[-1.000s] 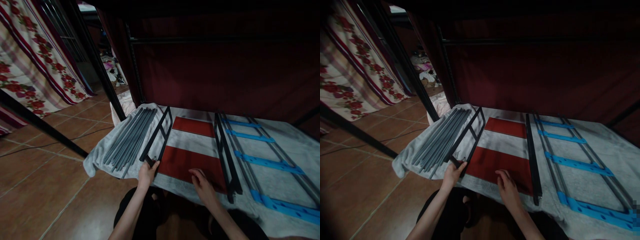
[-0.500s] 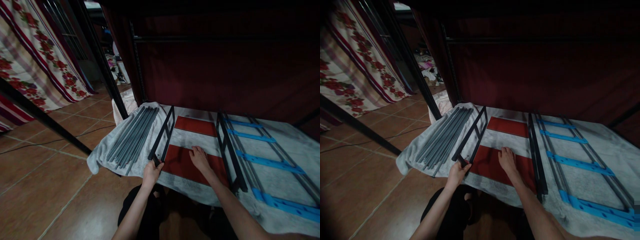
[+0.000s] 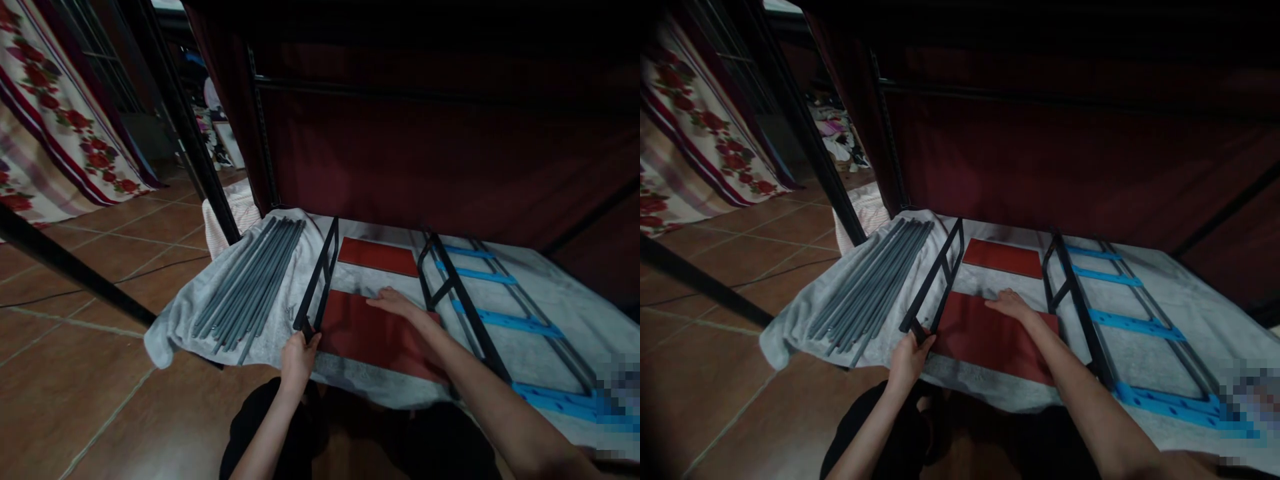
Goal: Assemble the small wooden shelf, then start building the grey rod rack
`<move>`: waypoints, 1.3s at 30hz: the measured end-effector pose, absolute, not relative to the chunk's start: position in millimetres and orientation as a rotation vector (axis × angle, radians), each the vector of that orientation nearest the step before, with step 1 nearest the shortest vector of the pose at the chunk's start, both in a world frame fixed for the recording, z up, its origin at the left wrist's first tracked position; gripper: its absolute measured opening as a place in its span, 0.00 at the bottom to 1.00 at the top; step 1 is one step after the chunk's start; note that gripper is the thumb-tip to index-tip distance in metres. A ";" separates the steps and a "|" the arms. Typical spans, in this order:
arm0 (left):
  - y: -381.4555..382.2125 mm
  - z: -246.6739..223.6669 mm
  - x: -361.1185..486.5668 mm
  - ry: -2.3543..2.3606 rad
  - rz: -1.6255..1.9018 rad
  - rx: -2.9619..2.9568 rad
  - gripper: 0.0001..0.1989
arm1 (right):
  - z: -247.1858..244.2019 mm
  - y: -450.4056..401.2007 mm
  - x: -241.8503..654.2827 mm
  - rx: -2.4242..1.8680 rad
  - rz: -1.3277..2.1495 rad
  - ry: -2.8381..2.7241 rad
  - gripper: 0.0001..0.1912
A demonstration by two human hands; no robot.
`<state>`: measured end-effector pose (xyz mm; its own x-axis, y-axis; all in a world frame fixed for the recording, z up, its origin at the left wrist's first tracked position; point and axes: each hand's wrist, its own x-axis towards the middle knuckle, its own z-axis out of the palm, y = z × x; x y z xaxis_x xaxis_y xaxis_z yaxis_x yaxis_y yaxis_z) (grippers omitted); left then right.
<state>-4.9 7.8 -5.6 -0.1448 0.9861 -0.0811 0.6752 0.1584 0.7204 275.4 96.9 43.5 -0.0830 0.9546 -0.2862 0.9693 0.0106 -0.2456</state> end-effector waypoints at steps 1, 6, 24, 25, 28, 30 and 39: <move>8.4 -5.3 -4.9 1.882 0.724 1.576 0.10 | 49.9 95.9 276.5 2.098 -0.611 2.215 0.23; 10.3 -4.5 -7.6 1.836 0.691 1.588 0.11 | 81.8 68.8 279.7 2.100 -0.707 2.336 0.18; -3.3 -10.3 -6.5 1.767 0.560 1.812 0.22 | 110.3 -40.5 248.5 2.082 -0.493 2.667 0.10; -3.1 -10.3 -7.3 1.758 0.555 1.821 0.21 | 110.2 -41.2 248.1 2.048 -0.517 2.693 0.10; -3.0 -10.9 -9.0 1.742 0.548 1.847 0.21 | 110.2 -40.6 243.6 1.906 -0.586 2.765 0.15; -3.2 -11.7 -9.3 1.735 0.537 1.869 0.22 | 111.2 -38.8 236.1 1.819 -0.592 2.780 0.22; -6.2 -12.3 -8.2 1.714 0.602 1.844 0.21 | 118.3 -25.0 180.8 1.621 -0.311 2.782 0.33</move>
<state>-8.2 -6.2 -12.3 0.0882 0.9953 -0.0407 0.7511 -0.0396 0.6590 180.8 -25.0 118.3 -0.4946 0.8690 -0.0159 0.8511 0.4805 -0.2118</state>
